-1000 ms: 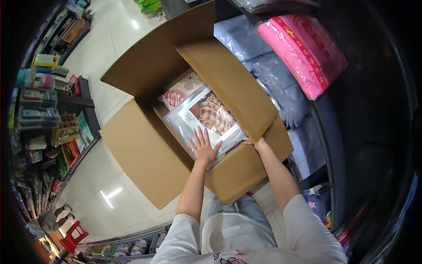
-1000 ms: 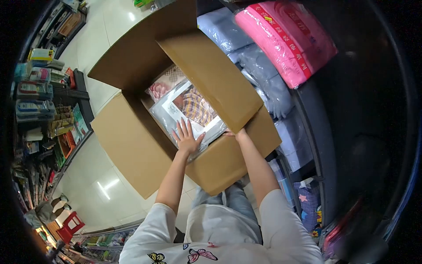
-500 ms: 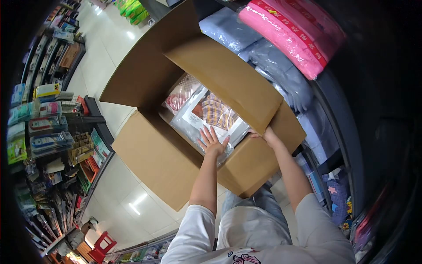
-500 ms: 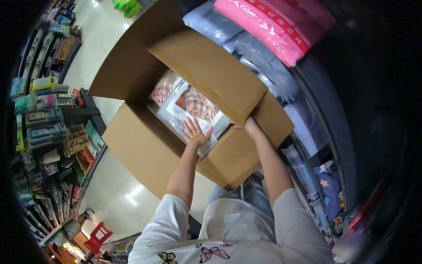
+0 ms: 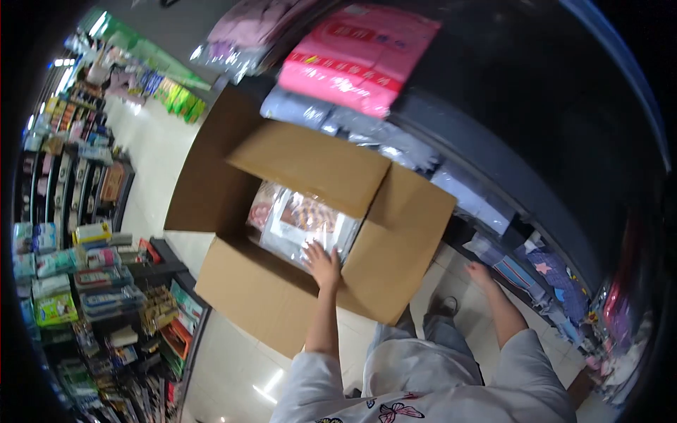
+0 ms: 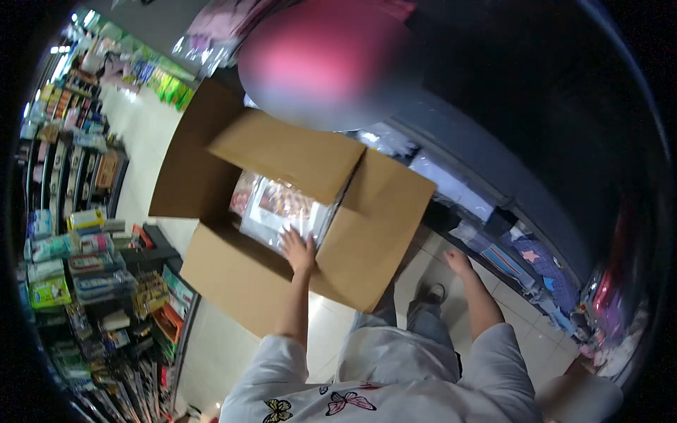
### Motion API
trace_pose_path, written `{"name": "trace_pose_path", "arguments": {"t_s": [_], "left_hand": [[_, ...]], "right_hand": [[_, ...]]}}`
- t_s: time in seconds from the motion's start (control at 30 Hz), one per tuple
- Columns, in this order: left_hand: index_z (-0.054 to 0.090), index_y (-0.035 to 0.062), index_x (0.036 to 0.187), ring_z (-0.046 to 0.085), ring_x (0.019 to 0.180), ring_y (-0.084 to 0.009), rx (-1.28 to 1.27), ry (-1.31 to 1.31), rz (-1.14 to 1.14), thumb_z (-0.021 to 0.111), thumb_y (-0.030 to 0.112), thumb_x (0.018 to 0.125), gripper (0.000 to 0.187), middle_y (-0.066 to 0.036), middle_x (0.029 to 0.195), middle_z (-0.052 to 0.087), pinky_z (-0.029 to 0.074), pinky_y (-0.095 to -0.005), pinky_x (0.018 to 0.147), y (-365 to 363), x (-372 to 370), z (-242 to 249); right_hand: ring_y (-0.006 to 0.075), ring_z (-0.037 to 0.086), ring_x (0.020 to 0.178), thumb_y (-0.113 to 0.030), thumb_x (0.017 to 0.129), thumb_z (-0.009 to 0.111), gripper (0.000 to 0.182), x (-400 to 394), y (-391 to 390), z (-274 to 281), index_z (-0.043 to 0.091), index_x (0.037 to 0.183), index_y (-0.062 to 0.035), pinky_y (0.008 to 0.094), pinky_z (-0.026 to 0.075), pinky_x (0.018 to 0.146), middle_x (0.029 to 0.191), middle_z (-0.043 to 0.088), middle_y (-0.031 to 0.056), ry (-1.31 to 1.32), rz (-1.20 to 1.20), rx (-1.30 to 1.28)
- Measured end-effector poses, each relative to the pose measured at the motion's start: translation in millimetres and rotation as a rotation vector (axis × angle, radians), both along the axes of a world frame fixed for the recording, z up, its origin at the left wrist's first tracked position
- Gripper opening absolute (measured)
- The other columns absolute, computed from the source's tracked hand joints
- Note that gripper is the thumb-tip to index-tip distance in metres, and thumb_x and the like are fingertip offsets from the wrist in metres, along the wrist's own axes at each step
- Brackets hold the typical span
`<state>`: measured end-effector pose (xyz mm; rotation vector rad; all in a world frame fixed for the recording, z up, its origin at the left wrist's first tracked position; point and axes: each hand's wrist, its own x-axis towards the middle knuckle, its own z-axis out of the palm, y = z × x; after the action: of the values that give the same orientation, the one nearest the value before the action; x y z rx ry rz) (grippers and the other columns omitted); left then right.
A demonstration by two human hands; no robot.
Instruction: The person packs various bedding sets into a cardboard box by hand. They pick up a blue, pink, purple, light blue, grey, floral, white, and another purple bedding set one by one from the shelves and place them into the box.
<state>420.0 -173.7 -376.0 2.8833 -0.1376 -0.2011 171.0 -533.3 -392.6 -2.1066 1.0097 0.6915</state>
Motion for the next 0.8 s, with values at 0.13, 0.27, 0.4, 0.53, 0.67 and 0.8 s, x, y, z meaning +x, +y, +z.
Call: {"name": "trace_pose_path", "arguments": {"t_s": [0.13, 0.27, 0.4, 0.53, 0.67, 0.8], "left_hand": [[0.039, -0.0057, 0.112, 0.033, 0.11, -0.0376, -0.318, -0.518, 0.1, 0.052, 0.002, 0.071, 0.044, -0.026, 0.116, 0.036, 0.024, -0.0415, 0.094, -7, -54, 31], [0.053, 0.0029, 0.094, 0.045, 0.093, -0.031, -0.455, -0.463, -0.099, 0.045, -0.007, 0.069, 0.028, -0.015, 0.097, 0.05, 0.036, -0.0383, 0.079, -34, -135, 62], [0.057, 0.0074, 0.071, 0.052, 0.076, -0.0233, -0.608, -0.13, -0.355, 0.046, -0.008, 0.064, 0.02, -0.006, 0.083, 0.055, 0.042, -0.0316, 0.065, -105, -213, 82], [0.054, 0.0063, 0.075, 0.051, 0.081, -0.0252, -0.671, -0.057, -0.947, 0.052, -0.003, 0.057, 0.021, -0.007, 0.087, 0.054, 0.043, -0.0338, 0.066, -184, -266, 86], [0.053, 0.0054, 0.078, 0.05, 0.085, -0.0259, -0.61, -0.044, -1.154, 0.052, -0.003, 0.054, 0.025, -0.007, 0.089, 0.054, 0.042, -0.0354, 0.067, -261, -312, 124], [0.053, 0.0051, 0.08, 0.05, 0.085, -0.0253, -0.922, -0.052, -1.181, 0.048, 0.0, 0.063, 0.018, -0.008, 0.09, 0.053, 0.042, -0.0354, 0.069, -318, -356, 204]], "right_hand": [[0.0189, 0.057, 0.071, -0.028, 0.078, 0.051, 0.025, -150, -11, -28, 0.056, 0.083, -0.0047, 0.0314, 0.044, 0.065, 0.074, 0.06, 0.0077, -0.016, -0.315, 0.017], [0.0153, 0.057, 0.066, -0.026, 0.078, 0.048, 0.024, -260, 22, -14, 0.058, 0.086, -0.0058, 0.0289, 0.046, 0.06, 0.078, 0.061, 0.0057, 0.185, -0.438, 0.182], [0.019, 0.058, 0.067, -0.034, 0.079, 0.044, 0.034, -370, 62, -43, 0.06, 0.08, -0.0048, 0.0318, 0.045, 0.063, 0.079, 0.061, 0.0089, 0.125, -0.19, 0.216], [0.0243, 0.057, 0.075, -0.032, 0.08, 0.04, 0.033, -418, 67, -18, 0.059, 0.086, -0.005, 0.0343, 0.044, 0.066, 0.083, 0.059, 0.0141, -0.186, 0.031, 0.127], [0.0275, 0.056, 0.083, -0.024, 0.081, 0.043, 0.025, -412, 30, 53, 0.057, 0.09, -0.0049, 0.035, 0.043, 0.071, 0.088, 0.057, 0.0162, -0.188, -0.502, -0.001], [0.0261, 0.055, 0.082, -0.021, 0.083, 0.044, 0.023, -392, -49, 168, 0.053, 0.096, -0.0032, 0.0315, 0.042, 0.073, 0.086, 0.057, 0.0154, -0.707, -0.763, -0.594]]}}
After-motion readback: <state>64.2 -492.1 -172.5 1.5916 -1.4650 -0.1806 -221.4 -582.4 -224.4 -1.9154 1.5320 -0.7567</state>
